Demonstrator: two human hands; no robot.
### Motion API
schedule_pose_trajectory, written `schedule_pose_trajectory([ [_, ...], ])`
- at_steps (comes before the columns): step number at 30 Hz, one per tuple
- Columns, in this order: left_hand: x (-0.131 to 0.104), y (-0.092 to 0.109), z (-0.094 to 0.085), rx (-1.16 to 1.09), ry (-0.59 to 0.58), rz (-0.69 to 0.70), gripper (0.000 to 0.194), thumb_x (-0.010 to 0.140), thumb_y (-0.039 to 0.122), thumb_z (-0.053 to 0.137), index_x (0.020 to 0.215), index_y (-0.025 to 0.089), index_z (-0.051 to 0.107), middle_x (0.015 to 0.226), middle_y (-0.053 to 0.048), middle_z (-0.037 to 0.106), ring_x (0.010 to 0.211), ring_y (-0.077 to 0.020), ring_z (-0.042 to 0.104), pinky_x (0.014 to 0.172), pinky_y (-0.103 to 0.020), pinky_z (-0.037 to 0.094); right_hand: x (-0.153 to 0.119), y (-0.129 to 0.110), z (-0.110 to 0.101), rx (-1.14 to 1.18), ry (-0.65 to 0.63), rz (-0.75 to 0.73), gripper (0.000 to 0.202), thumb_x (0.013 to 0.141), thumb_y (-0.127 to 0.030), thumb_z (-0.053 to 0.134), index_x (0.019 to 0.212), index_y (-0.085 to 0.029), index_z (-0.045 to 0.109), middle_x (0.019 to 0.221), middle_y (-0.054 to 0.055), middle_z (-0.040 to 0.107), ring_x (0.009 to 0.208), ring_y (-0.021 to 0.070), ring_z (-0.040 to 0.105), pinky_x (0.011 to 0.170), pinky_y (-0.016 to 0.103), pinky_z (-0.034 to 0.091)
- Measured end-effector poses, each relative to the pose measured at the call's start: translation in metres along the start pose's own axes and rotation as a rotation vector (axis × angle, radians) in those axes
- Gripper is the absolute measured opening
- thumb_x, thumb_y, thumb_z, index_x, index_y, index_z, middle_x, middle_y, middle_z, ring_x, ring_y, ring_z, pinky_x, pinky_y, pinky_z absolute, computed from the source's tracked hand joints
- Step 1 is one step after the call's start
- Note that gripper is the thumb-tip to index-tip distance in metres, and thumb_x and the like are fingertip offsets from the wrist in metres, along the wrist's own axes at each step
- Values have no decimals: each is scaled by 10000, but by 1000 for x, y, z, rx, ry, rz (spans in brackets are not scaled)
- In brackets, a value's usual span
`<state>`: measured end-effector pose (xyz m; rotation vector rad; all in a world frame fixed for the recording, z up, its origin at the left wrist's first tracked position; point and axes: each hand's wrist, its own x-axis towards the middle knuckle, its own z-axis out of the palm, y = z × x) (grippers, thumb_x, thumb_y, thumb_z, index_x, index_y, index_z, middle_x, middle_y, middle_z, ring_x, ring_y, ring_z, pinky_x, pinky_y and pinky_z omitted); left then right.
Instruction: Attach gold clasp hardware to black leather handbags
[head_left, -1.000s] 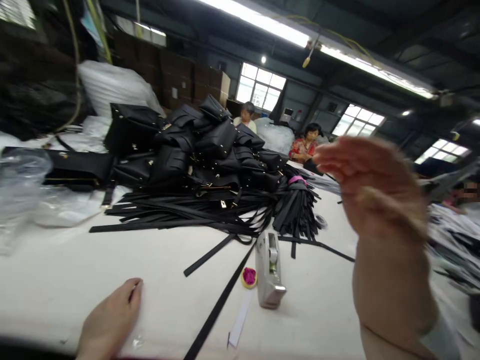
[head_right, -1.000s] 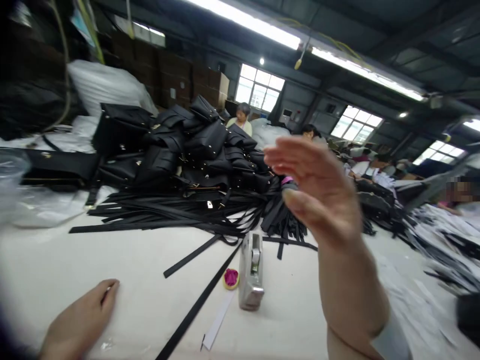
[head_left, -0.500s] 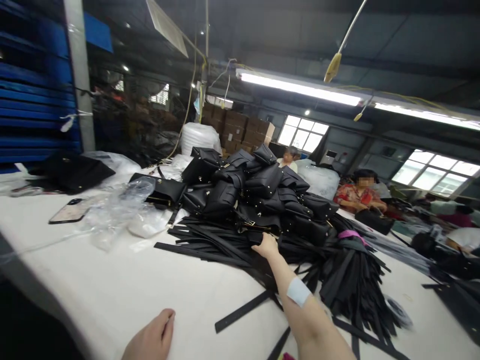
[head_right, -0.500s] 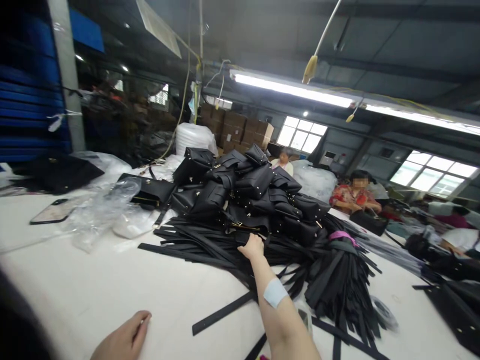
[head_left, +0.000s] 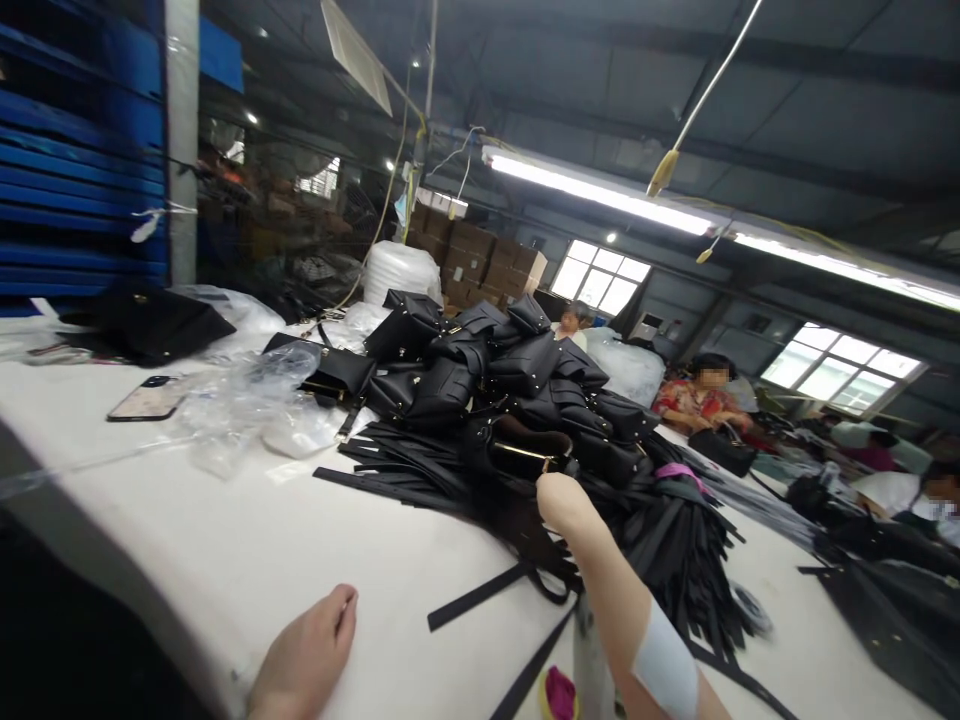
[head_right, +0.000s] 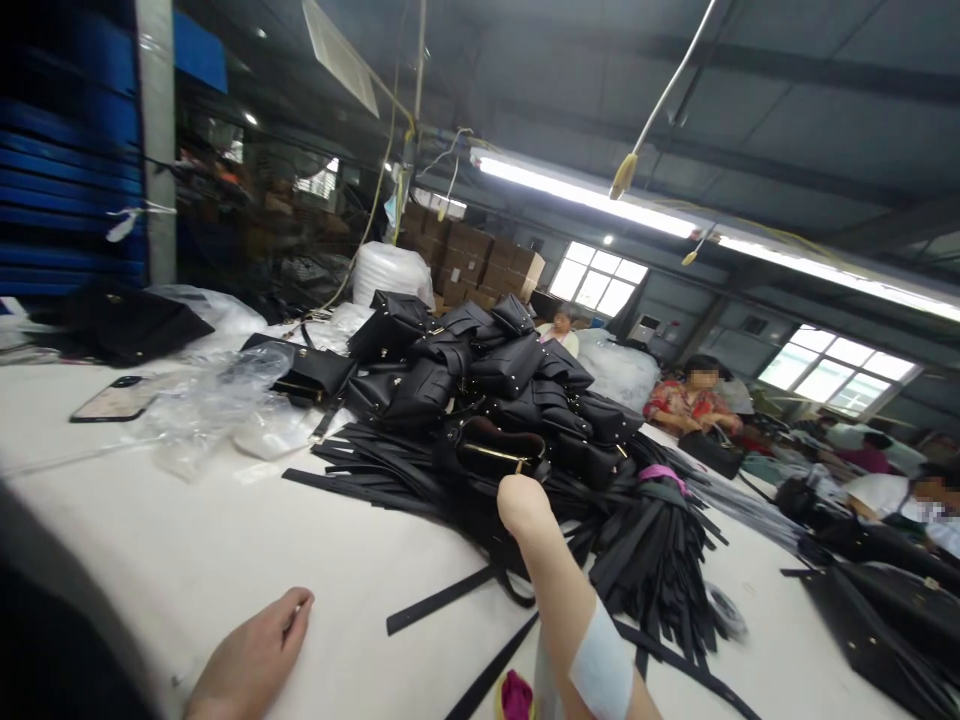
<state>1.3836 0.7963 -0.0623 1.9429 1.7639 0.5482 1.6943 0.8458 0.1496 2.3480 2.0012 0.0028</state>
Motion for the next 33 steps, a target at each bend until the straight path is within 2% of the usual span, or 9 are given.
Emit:
schedule_pose_trajectory([
  [4, 0, -1, -3, -176, 75, -65, 416, 892, 433, 246, 1031, 212, 570, 1022, -86, 709, 945, -277, 657, 799, -373, 453, -86, -14, -19, -97, 7, -142, 316, 765, -26, 447, 881, -142, 717, 943, 166, 700, 939, 292, 654, 848, 384, 476],
  [7, -12, 11, -15, -362, 292, -136, 422, 834, 480, 337, 999, 192, 598, 962, -90, 714, 832, -236, 665, 742, -323, 477, -122, -20, -4, -150, -12, -220, 277, 734, -54, 465, 837, -164, 697, 907, 130, 687, 894, 269, 641, 735, 339, 469],
  [10, -42, 42, -29, -478, 430, 30, 376, 834, 468, 435, 939, 175, 646, 934, -77, 722, 819, -197, 669, 751, -273, 494, -133, -14, 25, -33, 24, -268, 228, 694, -87, 519, 819, -195, 676, 879, 74, 681, 879, 227, 626, 717, 301, 442],
  [13, -72, 80, -35, -420, 242, 428, 333, 887, 427, 479, 992, 178, 675, 720, -13, 687, 615, -143, 618, 633, -253, 481, -139, -6, 53, 241, 14, -244, 290, 640, -50, 522, 827, -207, 679, 833, 19, 693, 811, 160, 629, 706, 248, 432],
  [16, -88, 107, -26, -146, 51, 614, 453, 848, 470, 588, 1181, 166, 631, 895, -49, 728, 767, -207, 673, 734, -320, 518, -147, -8, 72, 580, -23, -243, 322, 617, -11, 499, 806, -200, 678, 781, -25, 692, 734, 105, 621, 668, 195, 434],
  [19, -89, 118, -11, 74, -101, 548, 501, 861, 438, 570, 1269, 147, 572, 1077, -98, 711, 938, -292, 675, 806, -418, 522, -156, -17, 87, 845, -115, -264, 150, 706, -114, 579, 786, -186, 683, 758, -25, 694, 701, 106, 624, 649, 196, 455],
  [22, -80, 118, -5, 151, -207, 494, 288, 892, 371, 493, 1024, 205, 689, 956, -69, 723, 885, -289, 676, 727, -395, 490, -163, -24, 99, 942, -138, -253, 127, 778, -222, 609, 843, -188, 712, 817, -11, 715, 758, 122, 648, 694, 218, 484],
  [28, -62, 113, -11, -85, -296, 445, 260, 878, 400, 526, 872, 243, 733, 826, -12, 715, 756, -174, 628, 625, -284, 346, -168, -26, 113, 896, -5, -465, 308, 775, -70, 560, 1003, -216, 708, 990, 10, 698, 941, 135, 603, 846, 261, 465],
  [33, -62, 111, -16, -228, -302, 389, 263, 852, 416, 547, 826, 211, 709, 718, -1, 657, 639, -139, 543, 592, -269, 320, -161, -30, 128, 819, 98, -387, 110, 863, -289, 641, 830, -217, 717, 771, 10, 663, 767, 133, 554, 725, 270, 413],
])
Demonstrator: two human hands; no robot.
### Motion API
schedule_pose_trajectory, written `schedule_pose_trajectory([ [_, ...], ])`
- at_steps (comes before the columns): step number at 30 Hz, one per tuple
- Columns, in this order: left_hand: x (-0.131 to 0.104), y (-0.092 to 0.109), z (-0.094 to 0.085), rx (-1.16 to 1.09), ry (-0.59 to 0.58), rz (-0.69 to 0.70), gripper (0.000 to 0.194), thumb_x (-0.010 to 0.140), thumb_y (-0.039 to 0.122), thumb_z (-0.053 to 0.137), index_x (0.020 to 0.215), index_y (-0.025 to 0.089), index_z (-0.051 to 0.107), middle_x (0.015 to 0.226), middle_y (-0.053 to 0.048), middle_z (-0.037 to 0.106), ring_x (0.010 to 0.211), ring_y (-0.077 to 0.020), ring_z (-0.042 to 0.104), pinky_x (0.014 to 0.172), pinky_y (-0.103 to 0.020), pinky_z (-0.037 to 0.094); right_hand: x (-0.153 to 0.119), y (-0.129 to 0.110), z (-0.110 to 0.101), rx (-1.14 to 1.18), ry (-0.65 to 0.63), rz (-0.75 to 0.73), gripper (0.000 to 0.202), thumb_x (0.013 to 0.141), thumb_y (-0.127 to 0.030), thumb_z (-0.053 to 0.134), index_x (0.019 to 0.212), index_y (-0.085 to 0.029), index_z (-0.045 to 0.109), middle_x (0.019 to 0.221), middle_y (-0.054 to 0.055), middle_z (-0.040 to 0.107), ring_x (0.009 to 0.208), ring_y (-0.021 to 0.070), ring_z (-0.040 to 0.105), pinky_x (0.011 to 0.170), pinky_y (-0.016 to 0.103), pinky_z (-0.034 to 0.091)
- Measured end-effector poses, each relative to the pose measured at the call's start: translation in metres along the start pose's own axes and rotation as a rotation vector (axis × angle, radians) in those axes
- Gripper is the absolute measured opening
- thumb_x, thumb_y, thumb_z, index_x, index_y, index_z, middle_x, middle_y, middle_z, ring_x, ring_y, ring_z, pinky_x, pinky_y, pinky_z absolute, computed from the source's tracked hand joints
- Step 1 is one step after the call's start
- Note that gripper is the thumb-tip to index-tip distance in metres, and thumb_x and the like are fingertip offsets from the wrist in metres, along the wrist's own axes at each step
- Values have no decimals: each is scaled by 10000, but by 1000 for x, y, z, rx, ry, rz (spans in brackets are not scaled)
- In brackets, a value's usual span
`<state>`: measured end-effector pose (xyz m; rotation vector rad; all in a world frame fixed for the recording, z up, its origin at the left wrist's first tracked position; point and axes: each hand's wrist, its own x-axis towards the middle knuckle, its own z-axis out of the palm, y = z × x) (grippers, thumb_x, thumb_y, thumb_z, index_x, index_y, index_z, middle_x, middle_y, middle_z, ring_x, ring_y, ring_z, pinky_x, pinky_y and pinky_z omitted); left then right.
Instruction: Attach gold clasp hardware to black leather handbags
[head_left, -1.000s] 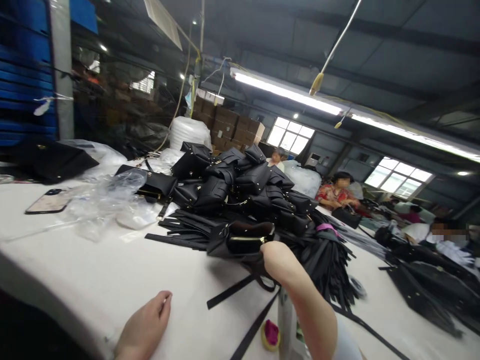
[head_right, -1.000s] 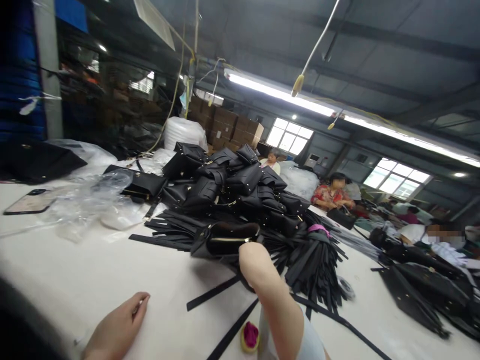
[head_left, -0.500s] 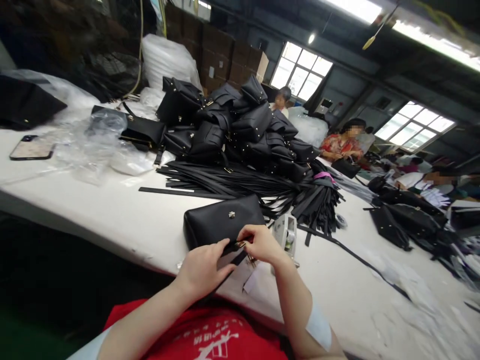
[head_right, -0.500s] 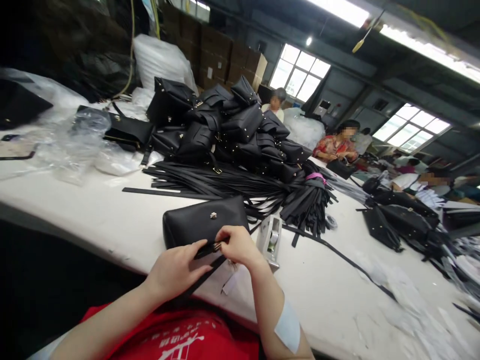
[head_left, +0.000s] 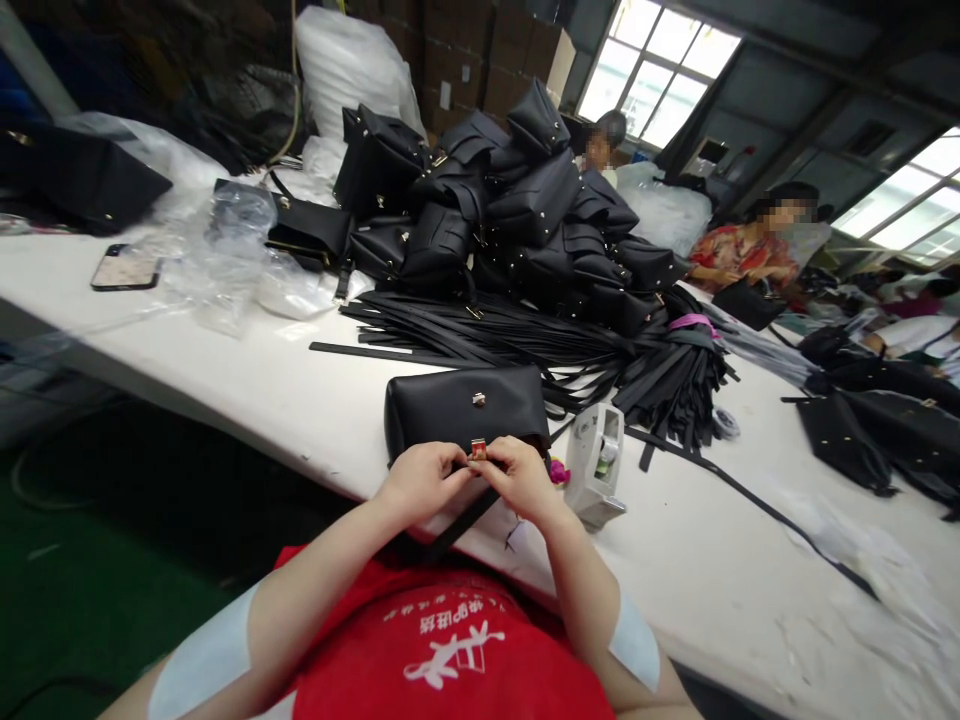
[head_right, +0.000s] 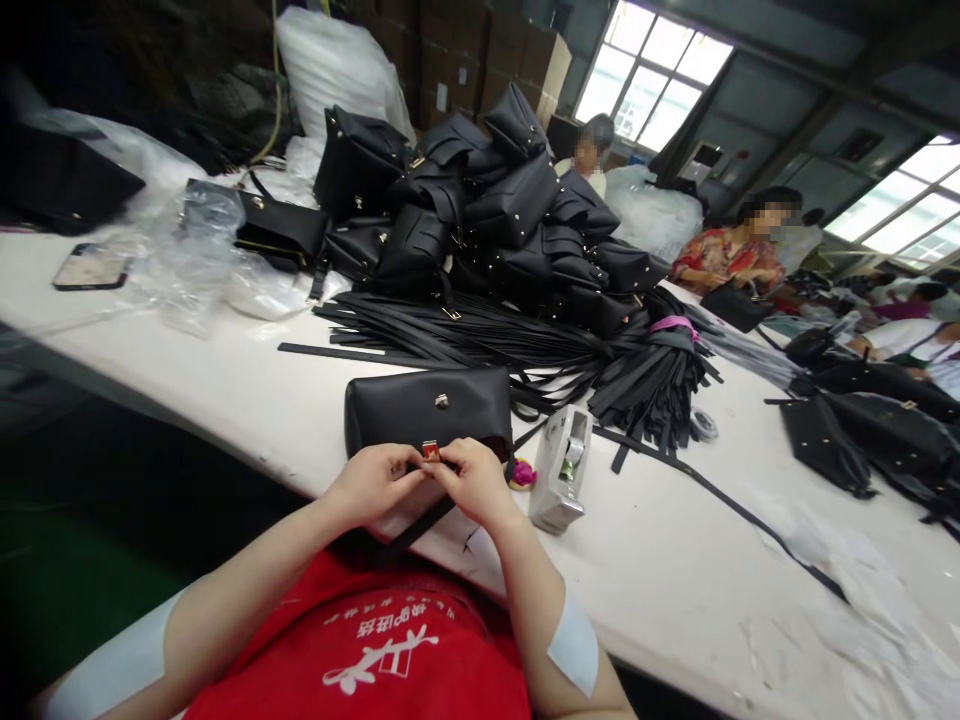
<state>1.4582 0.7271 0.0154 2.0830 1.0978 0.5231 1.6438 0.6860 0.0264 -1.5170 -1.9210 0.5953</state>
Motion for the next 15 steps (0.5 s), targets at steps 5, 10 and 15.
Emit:
schedule_pose_trajectory([
  [5, -2, 1, -6, -218, 122, -74, 226, 837, 343, 548, 952, 200, 680, 652, 26, 588, 585, -123, 509, 593, -260, 373, 2, 4, 1, 77, -27, 41, 143, 870, -316, 633, 821, -213, 719, 784, 0, 666, 759, 123, 565, 715, 259, 400],
  [10, 9, 1, -3, -229, 122, 16, 282, 822, 422, 615, 1013, 236, 708, 779, 3, 613, 633, -118, 533, 605, -261, 402, 1, 4, -4, 175, -91, 128, 185, 865, -328, 613, 821, -192, 730, 795, 8, 665, 755, 126, 580, 705, 253, 409],
  [15, 16, 4, 0, -171, 223, 33, 197, 821, 333, 631, 975, 230, 697, 768, 15, 591, 641, -106, 520, 610, -251, 402, 2, 7, -4, 320, -148, 261, 258, 830, -384, 629, 782, -149, 723, 759, 9, 663, 717, 128, 568, 669, 241, 403],
])
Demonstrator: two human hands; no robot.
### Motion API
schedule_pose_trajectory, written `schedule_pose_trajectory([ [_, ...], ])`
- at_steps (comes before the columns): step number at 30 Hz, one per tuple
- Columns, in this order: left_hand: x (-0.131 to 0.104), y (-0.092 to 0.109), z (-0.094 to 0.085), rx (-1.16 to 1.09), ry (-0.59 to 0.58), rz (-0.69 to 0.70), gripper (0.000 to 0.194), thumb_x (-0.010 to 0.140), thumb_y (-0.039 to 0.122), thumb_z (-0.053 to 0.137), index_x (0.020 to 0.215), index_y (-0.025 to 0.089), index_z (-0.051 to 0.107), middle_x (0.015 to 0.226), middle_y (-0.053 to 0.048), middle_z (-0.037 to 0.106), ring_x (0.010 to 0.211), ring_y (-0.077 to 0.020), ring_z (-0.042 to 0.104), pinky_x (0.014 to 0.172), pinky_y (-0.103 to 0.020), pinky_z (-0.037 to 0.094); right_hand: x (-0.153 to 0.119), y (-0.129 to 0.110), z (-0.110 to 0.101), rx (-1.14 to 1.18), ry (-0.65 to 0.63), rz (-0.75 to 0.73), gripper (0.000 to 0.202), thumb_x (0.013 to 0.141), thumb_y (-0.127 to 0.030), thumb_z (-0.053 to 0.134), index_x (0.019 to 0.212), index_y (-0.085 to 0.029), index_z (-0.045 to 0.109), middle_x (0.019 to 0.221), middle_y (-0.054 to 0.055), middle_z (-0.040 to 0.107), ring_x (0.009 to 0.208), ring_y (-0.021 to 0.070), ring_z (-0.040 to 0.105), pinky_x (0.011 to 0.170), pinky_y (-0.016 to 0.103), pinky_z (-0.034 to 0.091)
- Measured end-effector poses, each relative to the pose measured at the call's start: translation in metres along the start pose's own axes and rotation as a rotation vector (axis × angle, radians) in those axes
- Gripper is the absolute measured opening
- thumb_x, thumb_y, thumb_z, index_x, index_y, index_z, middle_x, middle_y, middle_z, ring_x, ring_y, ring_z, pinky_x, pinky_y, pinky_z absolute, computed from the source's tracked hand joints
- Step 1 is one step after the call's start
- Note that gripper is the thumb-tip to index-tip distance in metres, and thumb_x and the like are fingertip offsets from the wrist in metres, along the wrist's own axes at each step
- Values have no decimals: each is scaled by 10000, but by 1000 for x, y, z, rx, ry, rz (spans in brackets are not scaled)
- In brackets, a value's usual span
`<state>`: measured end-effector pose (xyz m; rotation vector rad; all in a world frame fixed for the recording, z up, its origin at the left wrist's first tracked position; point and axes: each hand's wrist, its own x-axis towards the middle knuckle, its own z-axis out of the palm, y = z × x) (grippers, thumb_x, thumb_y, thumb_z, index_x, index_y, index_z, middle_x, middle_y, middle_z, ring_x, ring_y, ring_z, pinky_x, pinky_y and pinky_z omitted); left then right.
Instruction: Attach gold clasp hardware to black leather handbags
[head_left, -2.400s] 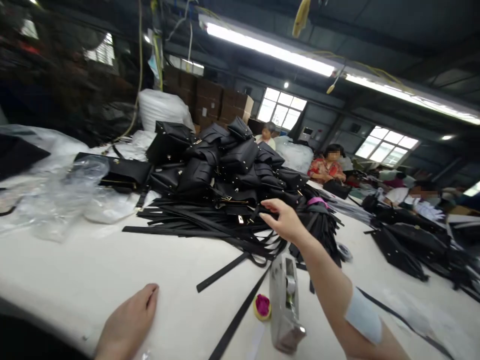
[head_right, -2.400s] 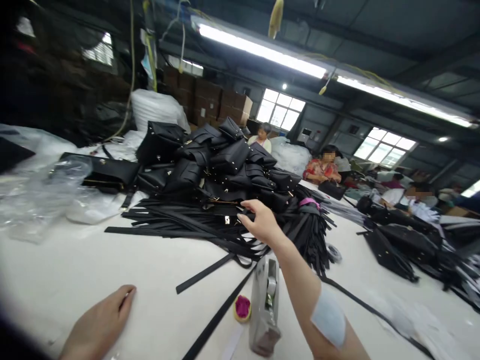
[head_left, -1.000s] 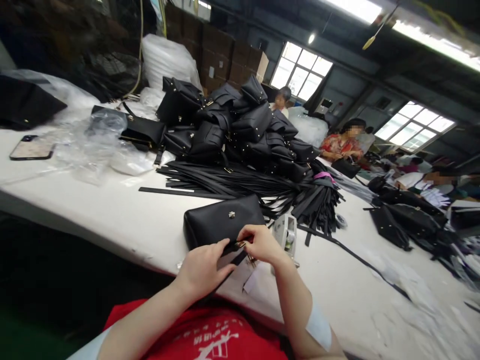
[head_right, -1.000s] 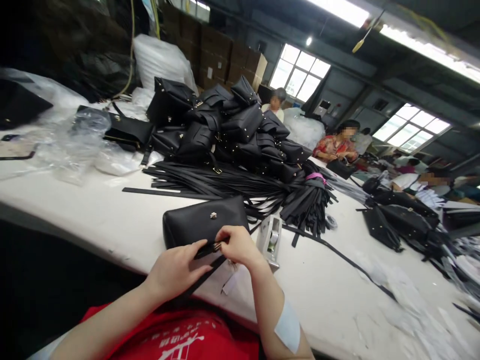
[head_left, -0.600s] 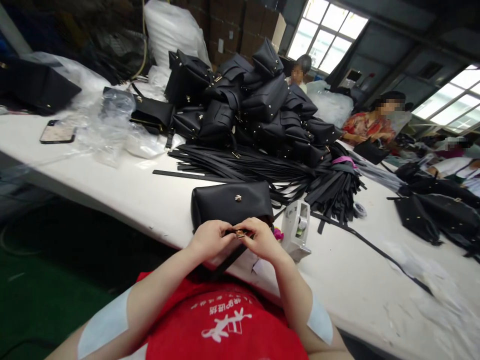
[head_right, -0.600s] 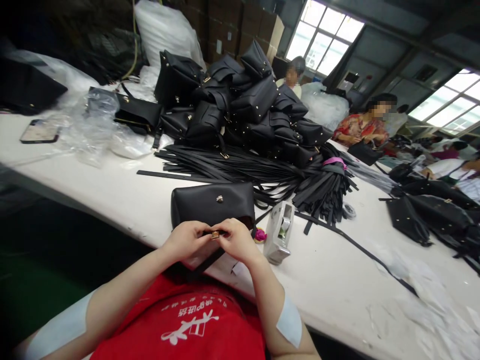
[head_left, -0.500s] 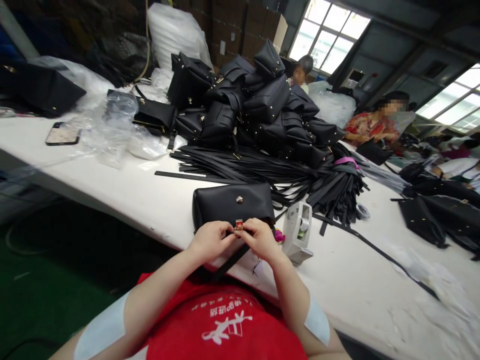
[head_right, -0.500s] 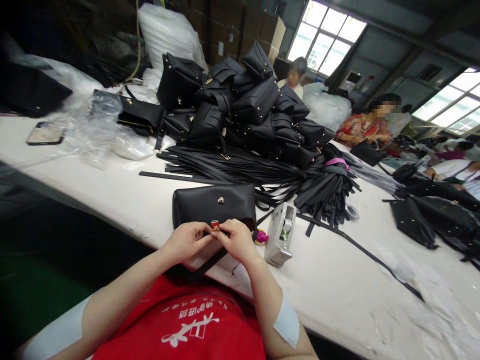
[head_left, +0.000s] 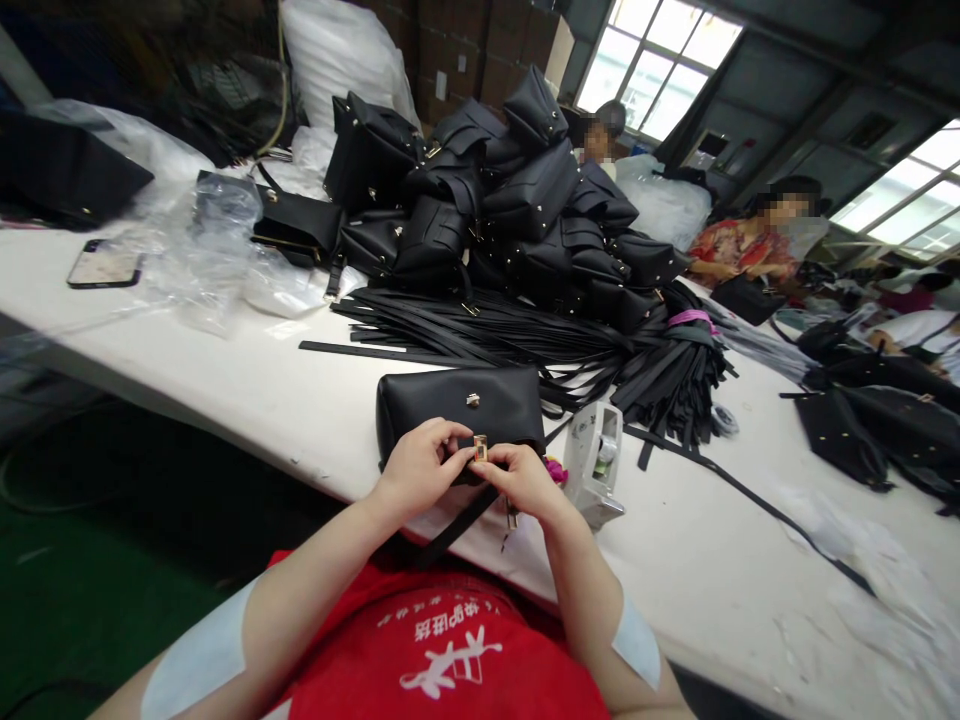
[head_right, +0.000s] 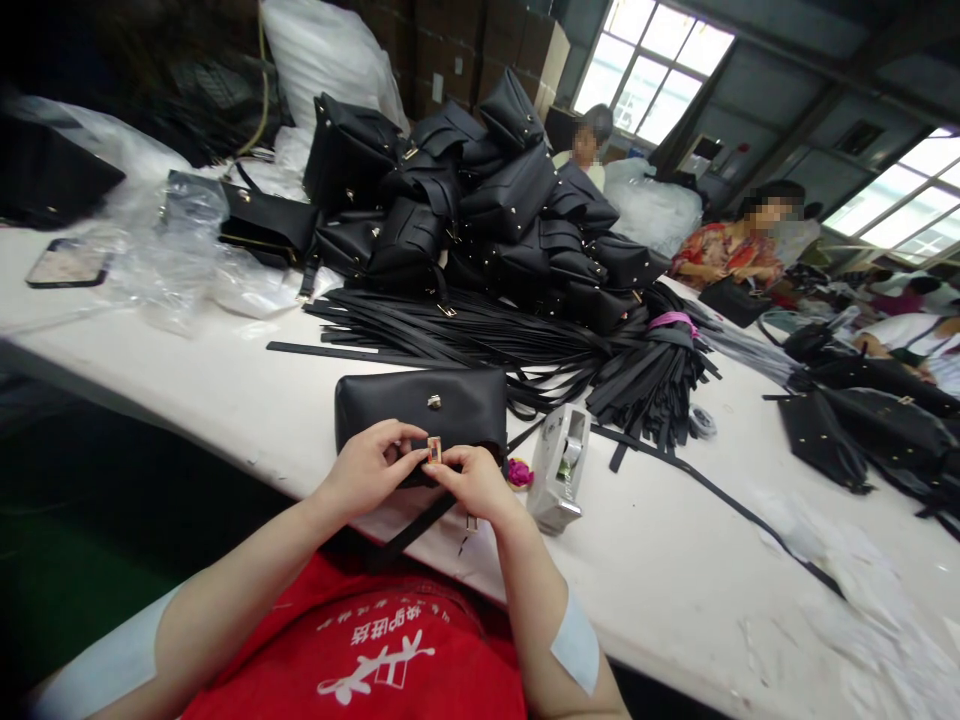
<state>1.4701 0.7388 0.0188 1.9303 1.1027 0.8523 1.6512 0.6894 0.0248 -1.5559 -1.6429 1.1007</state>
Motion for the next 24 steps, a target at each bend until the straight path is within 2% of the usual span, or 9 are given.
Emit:
schedule_pose_trajectory([
  [7, 7, 4, -6, -18, -14, -9, 126, 790, 264, 648, 884, 216, 717, 735, 18, 579, 584, -92, 492, 580, -248, 395, 1, 2, 4, 42, -20, 45, 270, 820, -392, 641, 783, -136, 718, 731, -5, 656, 676, 111, 545, 612, 220, 373],
  [13, 14, 11, -22, 4, -101, 12, 93, 773, 261, 652, 733, 226, 729, 709, 13, 610, 630, -107, 527, 599, -248, 386, -2, -6, 11, -106, 10, -34, 220, 848, -356, 633, 761, -170, 713, 771, -1, 658, 728, 115, 575, 672, 233, 394],
  [17, 19, 15, -31, 118, -153, -7, 117, 769, 291, 674, 692, 207, 697, 684, 10, 606, 629, -124, 529, 601, -266, 373, -4, -8, 16, -191, 46, -85, 207, 857, -360, 632, 766, -194, 715, 743, -4, 644, 715, 117, 570, 671, 244, 397],
  [22, 8, 19, -22, 385, -225, 82, 262, 916, 305, 503, 771, 186, 686, 815, -43, 626, 788, -187, 590, 722, -326, 406, -4, -6, 15, -136, 135, -75, 185, 863, -344, 627, 834, -195, 733, 813, 15, 690, 774, 139, 597, 733, 256, 434],
  [24, -1, 20, -16, 433, -210, 105, 319, 953, 302, 426, 782, 177, 664, 837, -55, 611, 806, -201, 595, 739, -347, 409, -3, -5, 15, -115, 144, -68, 188, 866, -341, 621, 848, -194, 737, 820, 17, 697, 777, 141, 603, 740, 259, 438],
])
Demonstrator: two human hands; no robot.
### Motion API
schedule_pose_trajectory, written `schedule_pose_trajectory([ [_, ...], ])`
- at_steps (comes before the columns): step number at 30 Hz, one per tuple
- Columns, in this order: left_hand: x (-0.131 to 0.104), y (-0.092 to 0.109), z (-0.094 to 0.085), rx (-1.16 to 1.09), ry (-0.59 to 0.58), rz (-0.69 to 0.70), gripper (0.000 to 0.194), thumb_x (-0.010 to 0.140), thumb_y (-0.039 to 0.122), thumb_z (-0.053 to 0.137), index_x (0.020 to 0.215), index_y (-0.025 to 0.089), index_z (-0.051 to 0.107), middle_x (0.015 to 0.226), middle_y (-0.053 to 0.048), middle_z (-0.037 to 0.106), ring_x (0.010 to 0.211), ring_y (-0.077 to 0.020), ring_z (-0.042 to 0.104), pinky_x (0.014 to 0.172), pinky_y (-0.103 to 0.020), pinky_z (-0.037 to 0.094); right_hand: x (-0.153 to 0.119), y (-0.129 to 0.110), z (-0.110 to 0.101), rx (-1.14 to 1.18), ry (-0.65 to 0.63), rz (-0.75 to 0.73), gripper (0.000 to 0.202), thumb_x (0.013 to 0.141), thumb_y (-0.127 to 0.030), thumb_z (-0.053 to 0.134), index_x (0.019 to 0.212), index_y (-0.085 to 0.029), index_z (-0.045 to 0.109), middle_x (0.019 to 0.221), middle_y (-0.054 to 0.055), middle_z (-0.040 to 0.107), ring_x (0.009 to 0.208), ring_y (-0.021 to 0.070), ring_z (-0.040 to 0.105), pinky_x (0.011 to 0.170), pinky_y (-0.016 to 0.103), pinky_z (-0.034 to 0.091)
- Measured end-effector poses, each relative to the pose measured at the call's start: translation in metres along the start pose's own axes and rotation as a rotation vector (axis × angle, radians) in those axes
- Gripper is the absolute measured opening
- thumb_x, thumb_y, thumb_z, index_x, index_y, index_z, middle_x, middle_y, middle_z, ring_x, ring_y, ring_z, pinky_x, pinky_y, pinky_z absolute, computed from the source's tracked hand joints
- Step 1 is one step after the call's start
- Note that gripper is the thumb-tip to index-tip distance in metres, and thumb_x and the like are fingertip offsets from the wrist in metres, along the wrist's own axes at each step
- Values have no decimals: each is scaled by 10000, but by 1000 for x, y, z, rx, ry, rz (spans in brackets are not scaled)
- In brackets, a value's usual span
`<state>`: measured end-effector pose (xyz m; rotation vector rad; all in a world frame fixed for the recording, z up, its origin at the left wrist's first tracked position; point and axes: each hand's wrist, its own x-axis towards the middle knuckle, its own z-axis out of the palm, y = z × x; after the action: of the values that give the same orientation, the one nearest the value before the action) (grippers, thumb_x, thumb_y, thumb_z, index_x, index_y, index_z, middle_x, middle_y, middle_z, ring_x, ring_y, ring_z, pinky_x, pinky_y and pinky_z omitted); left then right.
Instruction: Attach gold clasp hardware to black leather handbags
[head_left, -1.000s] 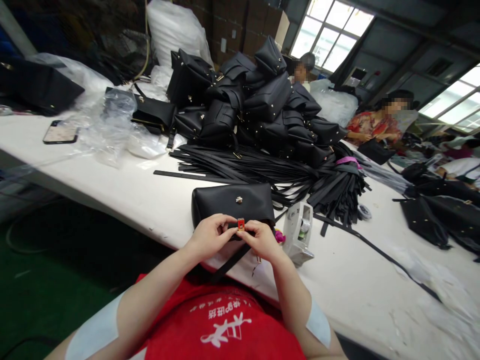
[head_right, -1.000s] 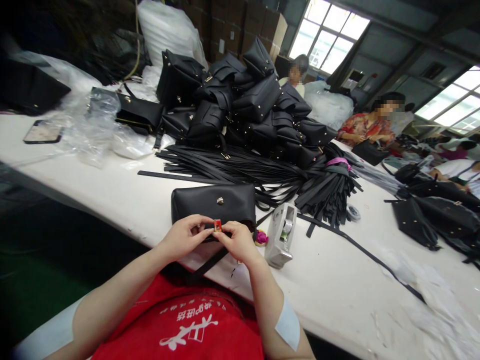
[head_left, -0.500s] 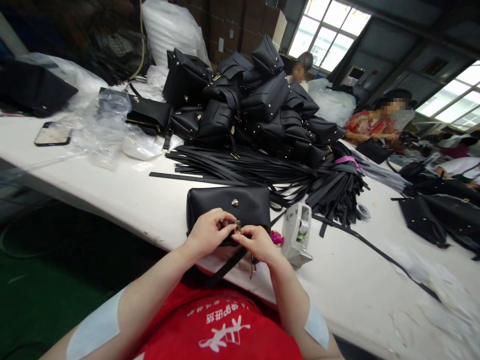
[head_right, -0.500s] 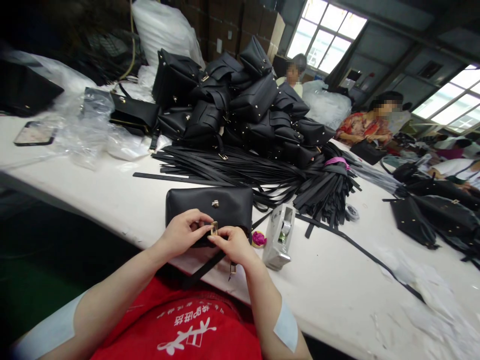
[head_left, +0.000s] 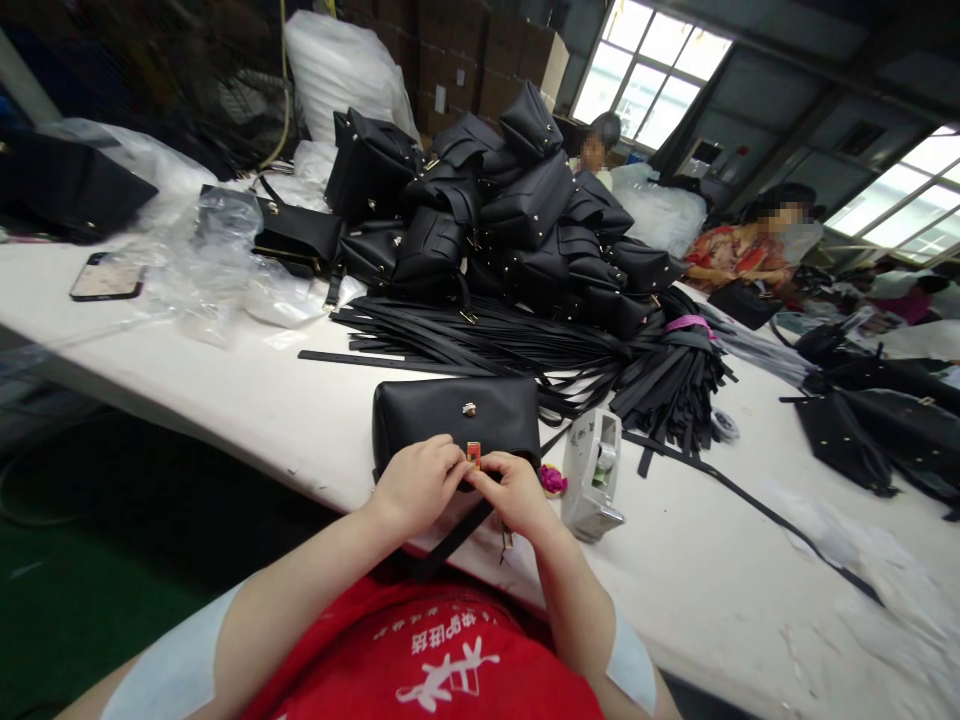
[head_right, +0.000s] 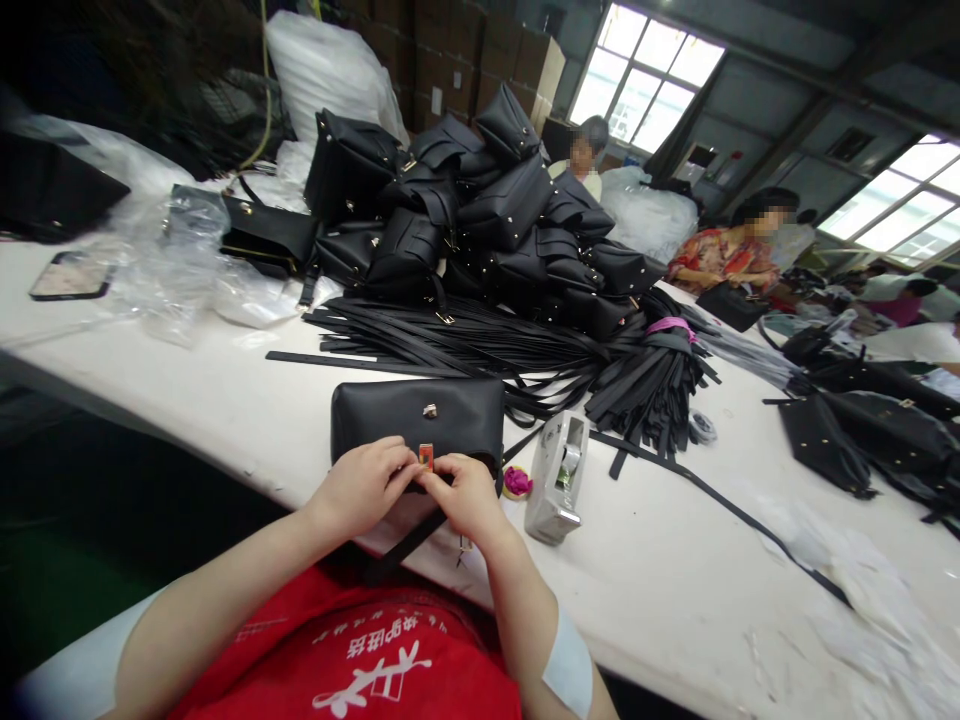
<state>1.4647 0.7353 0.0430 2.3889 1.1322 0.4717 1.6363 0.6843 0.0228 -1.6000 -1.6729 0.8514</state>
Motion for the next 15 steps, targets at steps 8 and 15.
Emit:
schedule_pose_trajectory([
  [8, -6, -3, 0, -221, 255, -54, 133, 842, 328, 628, 821, 199, 652, 794, 0, 582, 715, -135, 539, 657, -277, 406, -1, -2, 1, 8, 5, 3, 163, 854, -316, 638, 811, -189, 730, 783, 6, 683, 746, 130, 598, 699, 249, 418],
  [15, 4, -9, -11, -262, 155, -25, 117, 817, 312, 645, 776, 212, 690, 780, 0, 600, 698, -123, 544, 650, -272, 390, -3, -4, 2, -64, -31, -83, 118, 864, -285, 637, 896, -233, 737, 850, -5, 700, 804, 133, 603, 747, 254, 416],
])
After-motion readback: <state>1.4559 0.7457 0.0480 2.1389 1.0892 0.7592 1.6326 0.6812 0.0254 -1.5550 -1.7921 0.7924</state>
